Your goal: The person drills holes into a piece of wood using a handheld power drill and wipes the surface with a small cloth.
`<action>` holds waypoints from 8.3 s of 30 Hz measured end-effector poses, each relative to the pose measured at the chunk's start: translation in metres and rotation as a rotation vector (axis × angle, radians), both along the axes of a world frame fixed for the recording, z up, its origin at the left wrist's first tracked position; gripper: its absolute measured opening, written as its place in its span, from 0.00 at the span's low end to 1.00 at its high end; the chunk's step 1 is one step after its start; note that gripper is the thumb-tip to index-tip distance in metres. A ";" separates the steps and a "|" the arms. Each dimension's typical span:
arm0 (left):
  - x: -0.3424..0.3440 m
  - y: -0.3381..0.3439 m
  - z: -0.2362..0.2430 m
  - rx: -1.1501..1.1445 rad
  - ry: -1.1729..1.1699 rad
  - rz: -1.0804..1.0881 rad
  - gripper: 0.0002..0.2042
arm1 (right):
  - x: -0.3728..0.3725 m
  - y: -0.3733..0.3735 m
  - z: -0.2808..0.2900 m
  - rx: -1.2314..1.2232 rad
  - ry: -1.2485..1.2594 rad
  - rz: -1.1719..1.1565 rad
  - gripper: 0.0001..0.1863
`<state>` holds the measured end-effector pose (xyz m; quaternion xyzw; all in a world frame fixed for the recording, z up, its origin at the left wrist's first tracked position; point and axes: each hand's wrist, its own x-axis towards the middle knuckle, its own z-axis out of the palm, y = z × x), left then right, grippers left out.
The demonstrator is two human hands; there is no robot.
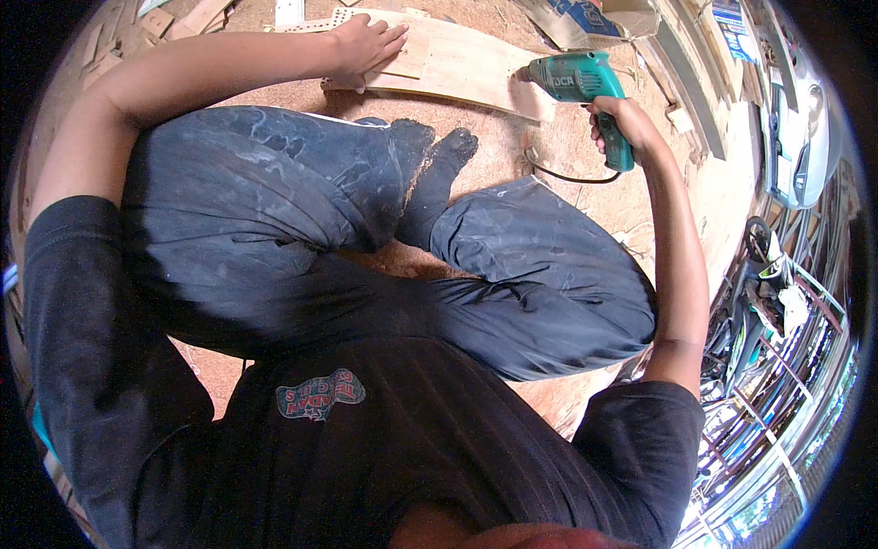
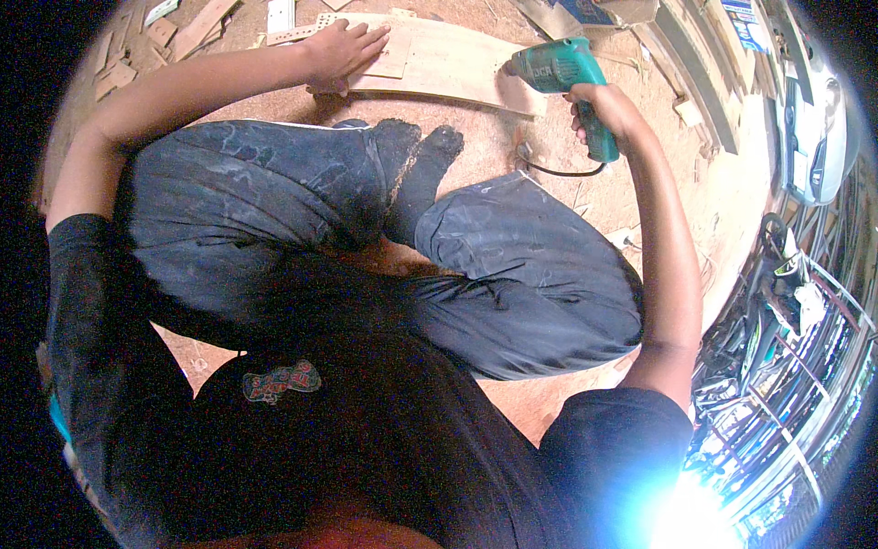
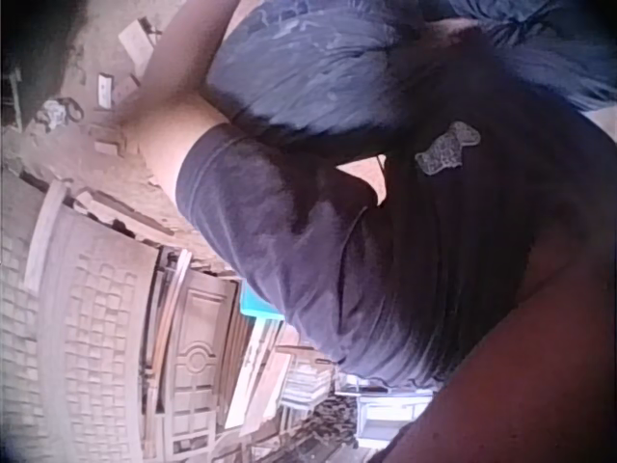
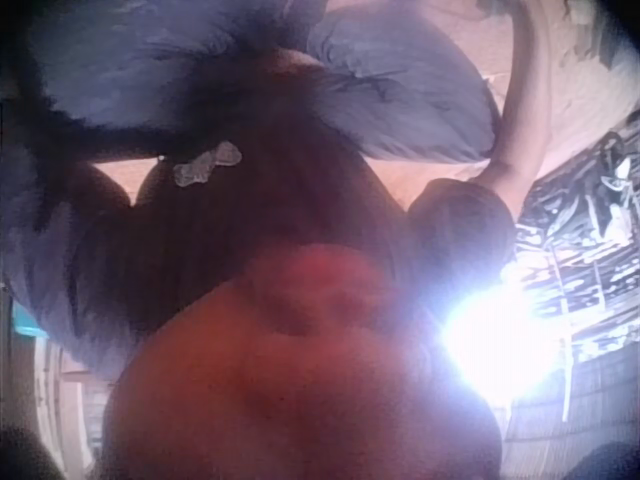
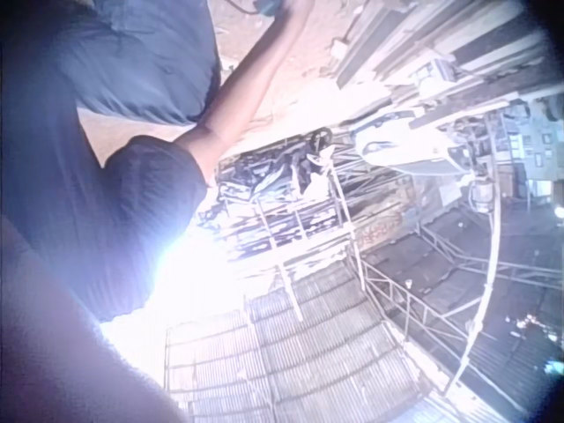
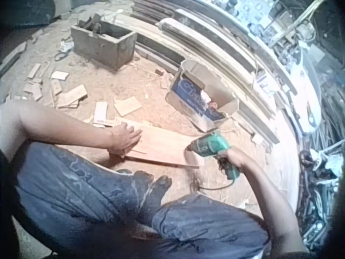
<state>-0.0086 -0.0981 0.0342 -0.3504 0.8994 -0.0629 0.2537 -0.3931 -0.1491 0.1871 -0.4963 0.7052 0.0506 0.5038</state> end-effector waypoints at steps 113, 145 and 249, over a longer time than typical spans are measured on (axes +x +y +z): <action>-0.203 -0.112 -0.020 0.287 0.714 0.288 0.14 | -0.139 0.056 0.050 -0.238 -0.129 -0.397 0.16; 0.008 0.009 -0.016 -0.052 0.209 -0.315 0.25 | -0.026 0.047 0.016 -0.239 -0.258 -0.249 0.15; 0.002 0.006 -0.020 0.003 0.176 -0.209 0.25 | -0.006 0.034 0.004 -0.053 -0.085 -0.099 0.14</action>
